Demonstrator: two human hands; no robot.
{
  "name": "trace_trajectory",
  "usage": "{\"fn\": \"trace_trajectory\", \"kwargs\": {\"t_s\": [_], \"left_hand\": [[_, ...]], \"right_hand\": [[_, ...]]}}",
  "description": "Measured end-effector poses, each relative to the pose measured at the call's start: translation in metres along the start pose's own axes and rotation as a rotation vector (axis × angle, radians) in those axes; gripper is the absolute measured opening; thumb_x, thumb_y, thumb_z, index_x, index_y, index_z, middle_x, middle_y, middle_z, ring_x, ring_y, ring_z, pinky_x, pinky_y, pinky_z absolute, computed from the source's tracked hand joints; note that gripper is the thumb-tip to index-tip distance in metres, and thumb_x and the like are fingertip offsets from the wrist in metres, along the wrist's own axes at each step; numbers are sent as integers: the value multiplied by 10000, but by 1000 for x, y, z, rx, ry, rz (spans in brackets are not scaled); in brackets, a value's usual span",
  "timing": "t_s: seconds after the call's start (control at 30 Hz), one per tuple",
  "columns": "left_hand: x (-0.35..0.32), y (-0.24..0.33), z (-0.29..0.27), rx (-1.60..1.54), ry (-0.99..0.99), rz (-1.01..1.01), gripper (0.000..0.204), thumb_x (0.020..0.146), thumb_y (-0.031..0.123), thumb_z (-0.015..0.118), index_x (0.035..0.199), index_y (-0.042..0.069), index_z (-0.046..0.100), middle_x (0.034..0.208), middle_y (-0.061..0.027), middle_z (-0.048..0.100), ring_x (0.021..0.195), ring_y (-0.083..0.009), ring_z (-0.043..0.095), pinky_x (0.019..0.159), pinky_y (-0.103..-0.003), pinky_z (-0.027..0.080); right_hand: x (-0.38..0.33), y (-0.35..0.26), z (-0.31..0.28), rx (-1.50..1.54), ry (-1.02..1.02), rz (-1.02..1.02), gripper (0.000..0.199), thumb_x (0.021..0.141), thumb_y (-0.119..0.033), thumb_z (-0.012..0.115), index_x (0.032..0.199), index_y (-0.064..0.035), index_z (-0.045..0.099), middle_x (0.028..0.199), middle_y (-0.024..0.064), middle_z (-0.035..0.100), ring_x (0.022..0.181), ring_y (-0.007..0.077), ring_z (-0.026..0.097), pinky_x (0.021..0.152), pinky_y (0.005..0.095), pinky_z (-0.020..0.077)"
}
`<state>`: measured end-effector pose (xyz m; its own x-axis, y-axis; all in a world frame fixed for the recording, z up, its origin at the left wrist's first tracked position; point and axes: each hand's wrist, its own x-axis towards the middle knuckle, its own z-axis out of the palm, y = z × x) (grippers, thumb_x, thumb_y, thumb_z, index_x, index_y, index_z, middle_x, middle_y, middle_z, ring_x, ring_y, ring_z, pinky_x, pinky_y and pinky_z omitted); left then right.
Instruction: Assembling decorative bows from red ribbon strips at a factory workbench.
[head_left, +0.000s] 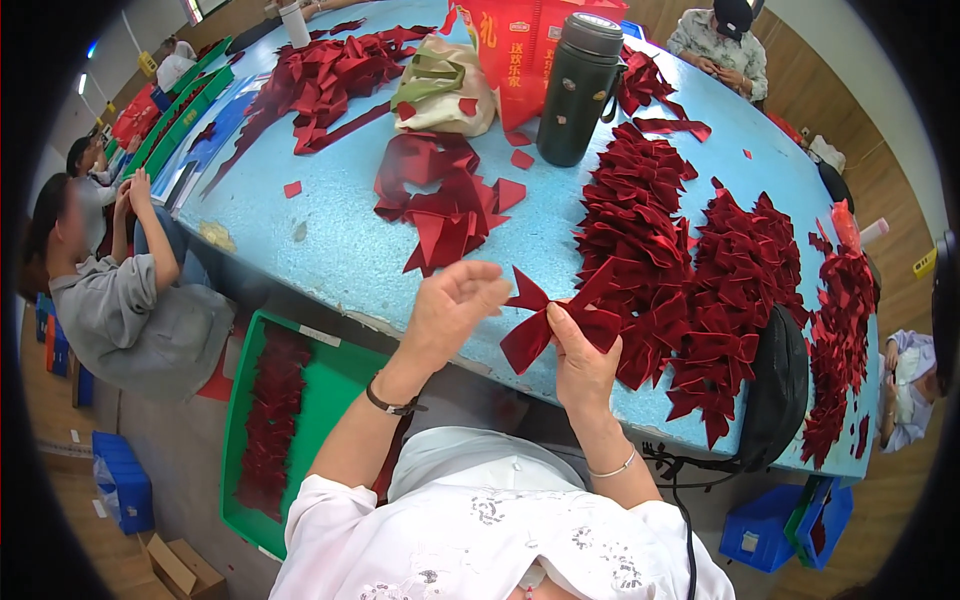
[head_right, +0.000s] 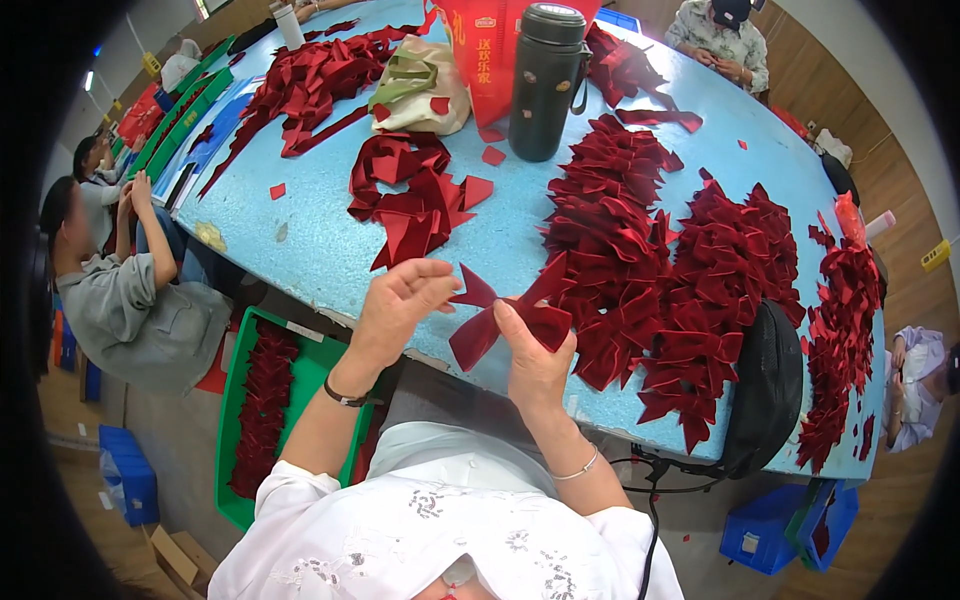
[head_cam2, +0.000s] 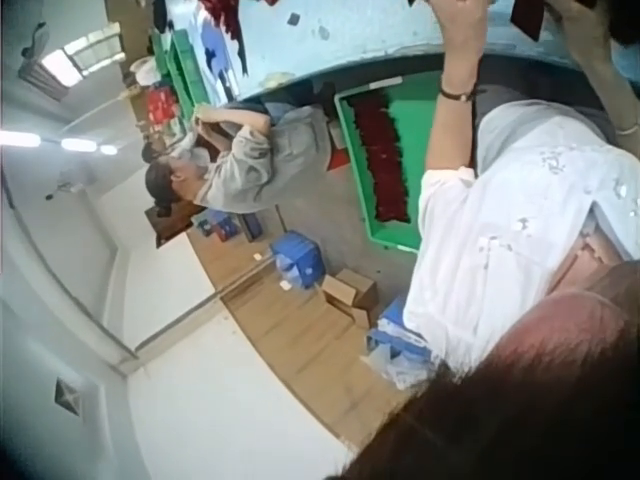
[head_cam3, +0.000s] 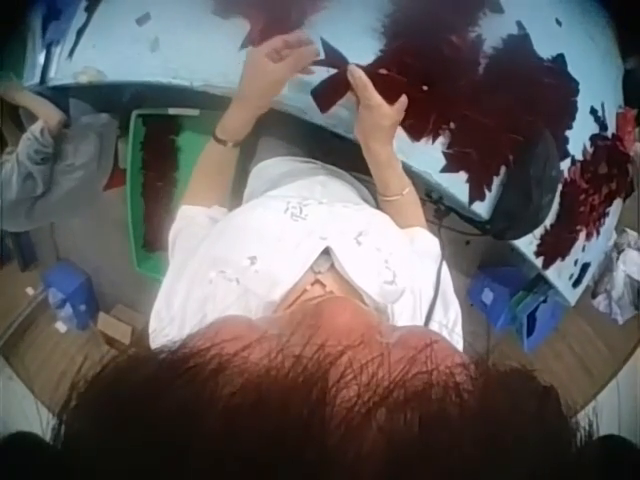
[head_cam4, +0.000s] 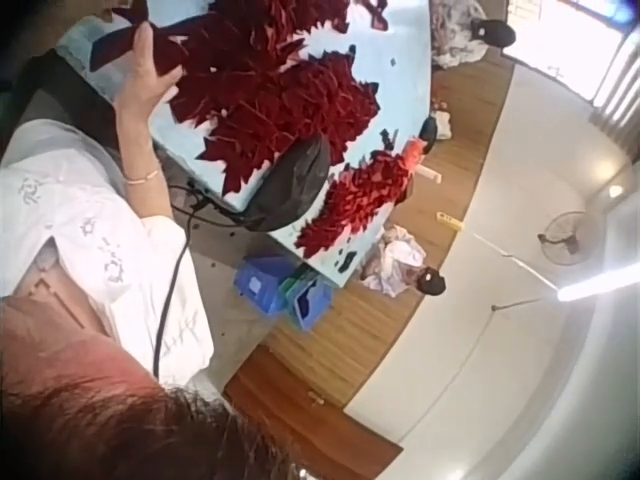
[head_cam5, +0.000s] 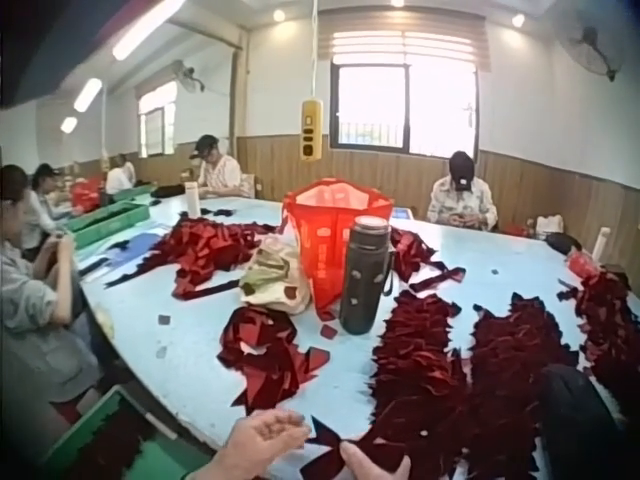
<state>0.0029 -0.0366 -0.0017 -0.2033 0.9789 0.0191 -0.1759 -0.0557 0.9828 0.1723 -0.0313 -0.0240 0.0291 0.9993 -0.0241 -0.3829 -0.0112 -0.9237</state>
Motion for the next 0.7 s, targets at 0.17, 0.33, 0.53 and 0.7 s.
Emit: {"fn": "trace_trajectory", "kwargs": {"t_s": [0.17, 0.33, 0.53, 0.7], "left_hand": [[-4, -9, -4, 14, -95, -101, 180, 865, 119, 664, 973, -25, 644, 777, -48, 659, 653, -82, 585, 564, -210, 459], [-3, -25, -20, 221, 25, -78, 149, 848, 125, 678, 866, -23, 667, 669, -22, 636, 572, -75, 563, 512, -222, 447], [2, -24, -29, 664, 36, 67, 173, 822, 171, 657, 812, -2, 668, 621, -135, 629, 550, -230, 619, 520, -314, 480], [3, -31, -31, 818, 46, 251, 160, 830, 147, 649, 830, -12, 655, 634, -145, 623, 530, -226, 601, 507, -322, 460]], "right_hand": [[2, 1, 6, -99, -157, 98, 196, 818, -66, 700, 984, 13, 631, 896, 55, 650, 749, 108, 613, 681, 234, 487], [16, -5, 13, -173, -221, 257, 219, 821, -85, 701, 994, 24, 621, 893, 61, 646, 720, 100, 595, 642, 240, 476], [20, -14, 12, -838, -77, -611, 188, 821, -5, 646, 999, 30, 596, 960, 117, 637, 798, 199, 620, 710, 301, 501], [15, 6, 27, -877, -560, -742, 282, 777, 66, 621, 1056, 51, 581, 1092, 198, 582, 1028, 358, 570, 884, 400, 471]]}}
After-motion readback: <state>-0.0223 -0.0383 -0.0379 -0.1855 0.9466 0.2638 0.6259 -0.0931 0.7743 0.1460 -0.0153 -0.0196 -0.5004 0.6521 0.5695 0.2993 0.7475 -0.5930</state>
